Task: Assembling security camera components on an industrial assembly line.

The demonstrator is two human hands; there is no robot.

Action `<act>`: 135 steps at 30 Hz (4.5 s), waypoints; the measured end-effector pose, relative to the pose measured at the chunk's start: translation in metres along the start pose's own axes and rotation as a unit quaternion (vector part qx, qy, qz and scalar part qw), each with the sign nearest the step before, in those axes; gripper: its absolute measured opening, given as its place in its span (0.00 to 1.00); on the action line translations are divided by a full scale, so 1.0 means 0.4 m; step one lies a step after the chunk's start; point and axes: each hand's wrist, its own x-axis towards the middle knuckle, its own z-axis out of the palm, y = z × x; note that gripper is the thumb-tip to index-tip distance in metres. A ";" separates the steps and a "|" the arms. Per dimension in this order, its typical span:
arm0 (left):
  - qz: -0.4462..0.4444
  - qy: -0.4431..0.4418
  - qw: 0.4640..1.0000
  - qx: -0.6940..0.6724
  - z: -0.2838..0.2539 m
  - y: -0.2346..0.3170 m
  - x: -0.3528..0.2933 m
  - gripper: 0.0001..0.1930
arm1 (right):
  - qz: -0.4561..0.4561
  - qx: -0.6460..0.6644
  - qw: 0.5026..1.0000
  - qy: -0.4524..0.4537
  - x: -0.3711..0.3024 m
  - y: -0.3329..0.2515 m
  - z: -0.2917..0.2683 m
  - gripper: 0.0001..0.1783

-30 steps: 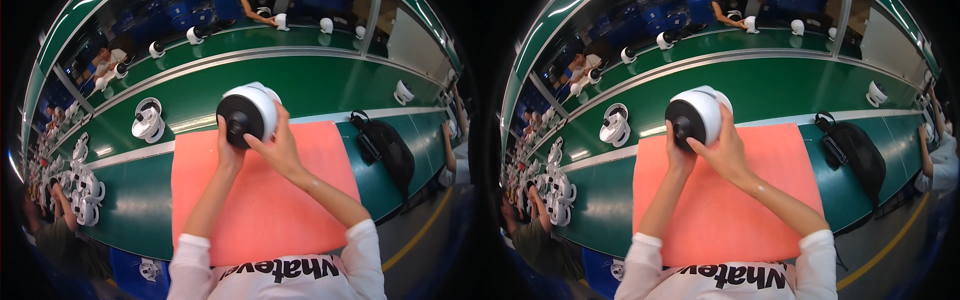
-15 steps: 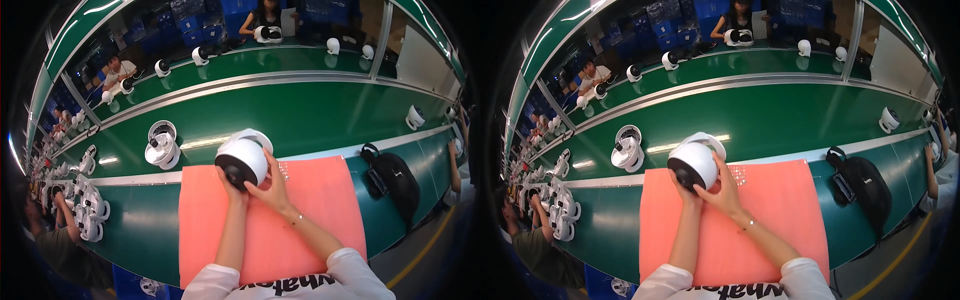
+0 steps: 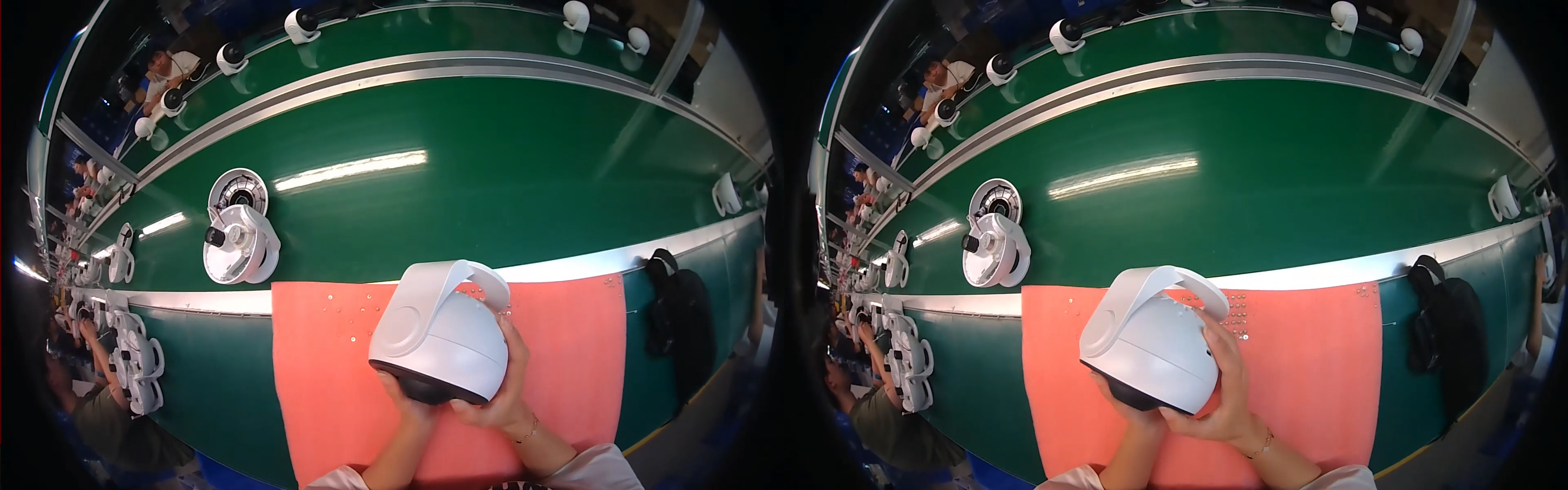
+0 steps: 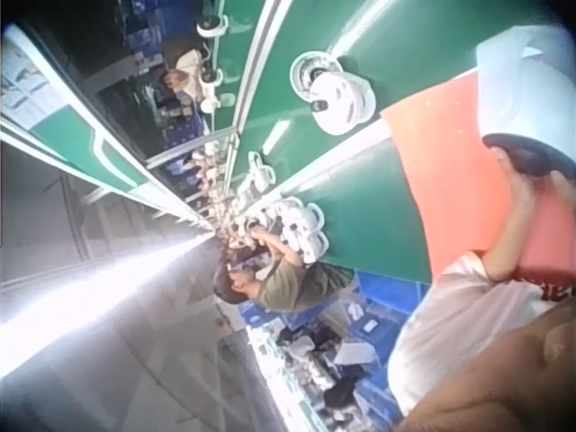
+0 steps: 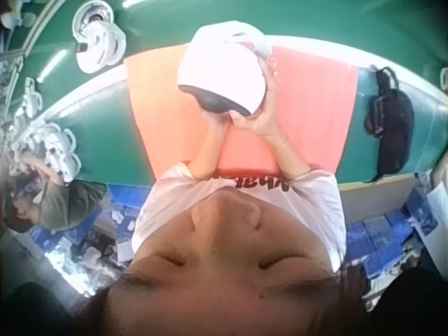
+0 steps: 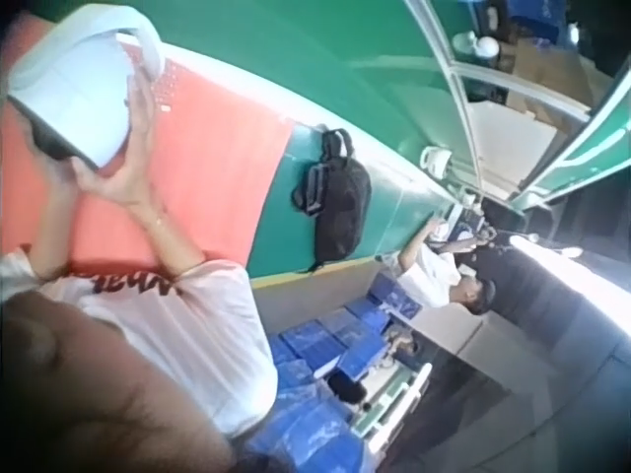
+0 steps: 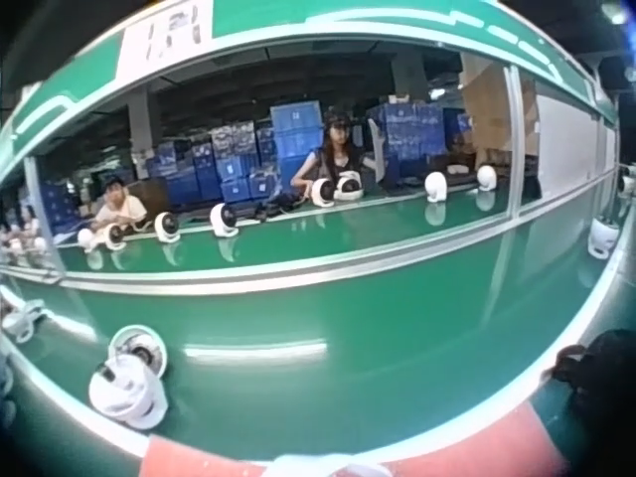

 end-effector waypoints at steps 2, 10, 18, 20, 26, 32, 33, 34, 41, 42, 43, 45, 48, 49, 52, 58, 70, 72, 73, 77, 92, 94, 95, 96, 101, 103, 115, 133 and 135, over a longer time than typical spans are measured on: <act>-0.037 0.030 0.999 0.004 0.009 0.015 -0.009 0.39 | -0.006 0.001 1.000 -0.007 -0.009 0.001 -0.001 0.52; -0.056 -0.070 0.993 -0.079 -0.008 -0.007 0.071 0.29 | 0.112 0.118 0.984 0.077 0.040 -0.051 0.031 0.43; 0.155 0.154 0.967 -0.128 -0.214 0.056 0.384 0.39 | 0.348 0.329 0.868 0.129 0.221 0.029 -0.044 0.34; 0.163 0.107 0.971 -0.139 -0.209 0.147 0.363 0.43 | 0.342 0.317 0.870 0.163 0.245 0.099 -0.087 0.37; 0.163 0.097 0.972 -0.142 -0.229 0.164 0.414 0.35 | 0.363 0.327 0.861 0.143 0.209 0.087 -0.091 0.43; 0.084 0.080 0.987 -0.115 -0.209 0.195 0.426 0.42 | 0.196 0.177 0.958 0.115 0.057 0.090 -0.050 0.32; 0.083 0.044 0.991 -0.097 -0.221 0.191 0.448 0.40 | 0.113 0.109 0.985 0.069 0.036 0.077 -0.029 0.24; 0.083 0.041 0.992 -0.092 -0.234 0.188 0.459 0.40 | 0.061 -0.065 0.995 -0.035 0.016 0.065 -0.020 0.21; 0.064 0.033 0.996 -0.060 -0.218 0.256 0.396 0.29 | -0.141 -0.335 0.902 -0.234 -0.039 0.008 -0.006 0.19; 0.055 0.027 0.996 -0.068 -0.202 0.280 0.361 0.28 | -0.139 -0.333 0.903 -0.234 -0.049 0.005 -0.014 0.19; 0.070 0.007 0.996 -0.047 -0.207 0.311 0.325 0.28 | -0.158 -0.325 0.899 -0.248 -0.056 -0.002 -0.015 0.20; 0.044 -0.021 0.998 0.034 -0.193 0.352 0.249 0.30 | -0.175 -0.325 0.893 -0.257 -0.059 -0.002 -0.035 0.20; 0.037 -0.033 0.994 0.098 -0.204 0.388 0.146 0.27 | -0.183 -0.326 0.885 -0.278 -0.077 -0.019 -0.052 0.23; 0.039 -0.034 0.992 0.113 -0.197 0.396 0.116 0.26 | -0.126 -0.270 0.932 -0.206 -0.080 -0.028 -0.052 0.26; 0.019 -0.059 0.991 0.120 -0.165 0.418 0.071 0.26 | -0.108 -0.206 0.972 -0.047 -0.072 -0.052 -0.052 0.36; 0.003 -0.053 0.986 0.156 -0.138 0.395 0.051 0.21 | -0.365 -0.376 0.851 -0.038 -0.125 -0.158 -0.103 0.32; -0.011 -0.105 0.953 0.286 -0.159 0.366 0.098 0.23 | -0.333 -0.503 0.782 -0.160 -0.175 -0.190 -0.144 0.22; -0.051 -0.130 0.947 0.288 -0.180 0.348 0.121 0.23 | -0.341 -0.454 0.801 -0.189 -0.171 -0.203 -0.191 0.22; -0.063 -0.156 0.943 0.288 -0.178 0.345 0.118 0.21 | -0.368 -0.416 0.812 -0.180 -0.170 -0.211 -0.200 0.20; 0.170 -0.341 0.880 0.283 -0.158 0.300 -0.009 0.15 | -0.246 -0.171 0.915 -0.272 -0.196 -0.308 -0.230 0.17; 0.085 -0.233 0.864 0.438 -0.112 0.264 -0.171 0.18 | 0.194 0.065 0.922 -0.327 -0.157 -0.360 -0.230 0.24; 0.088 -0.172 0.899 0.392 -0.178 0.260 -0.235 0.17 | 0.291 0.118 0.896 -0.315 -0.134 -0.353 -0.205 0.23; 0.091 -0.154 0.906 0.383 -0.220 0.255 -0.268 0.17 | 0.293 0.150 0.888 -0.322 -0.128 -0.339 -0.190 0.22; 0.111 -0.174 0.898 0.389 -0.263 0.238 -0.315 0.17 | 0.288 0.158 0.884 -0.332 -0.121 -0.335 -0.176 0.22; 0.208 -0.148 0.841 0.477 -0.216 0.229 -0.408 0.22 | 0.274 0.130 0.878 -0.371 -0.100 -0.298 -0.140 0.18; 0.178 -0.131 0.829 0.513 -0.215 0.252 -0.415 0.18 | 0.274 0.125 0.877 -0.374 -0.090 -0.297 -0.140 0.16; 0.102 -0.211 0.657 0.717 -0.213 0.309 -0.353 0.30 | 0.028 -0.310 0.846 -0.432 -0.044 -0.278 -0.098 0.26; 0.056 -0.226 0.672 0.703 -0.224 0.315 -0.334 0.27 | -0.222 -0.141 0.835 -0.483 -0.092 -0.322 -0.094 0.19; 0.062 -0.227 0.662 0.712 -0.230 0.312 -0.329 0.27 | -0.241 -0.111 0.791 -0.551 -0.085 -0.320 -0.084 0.22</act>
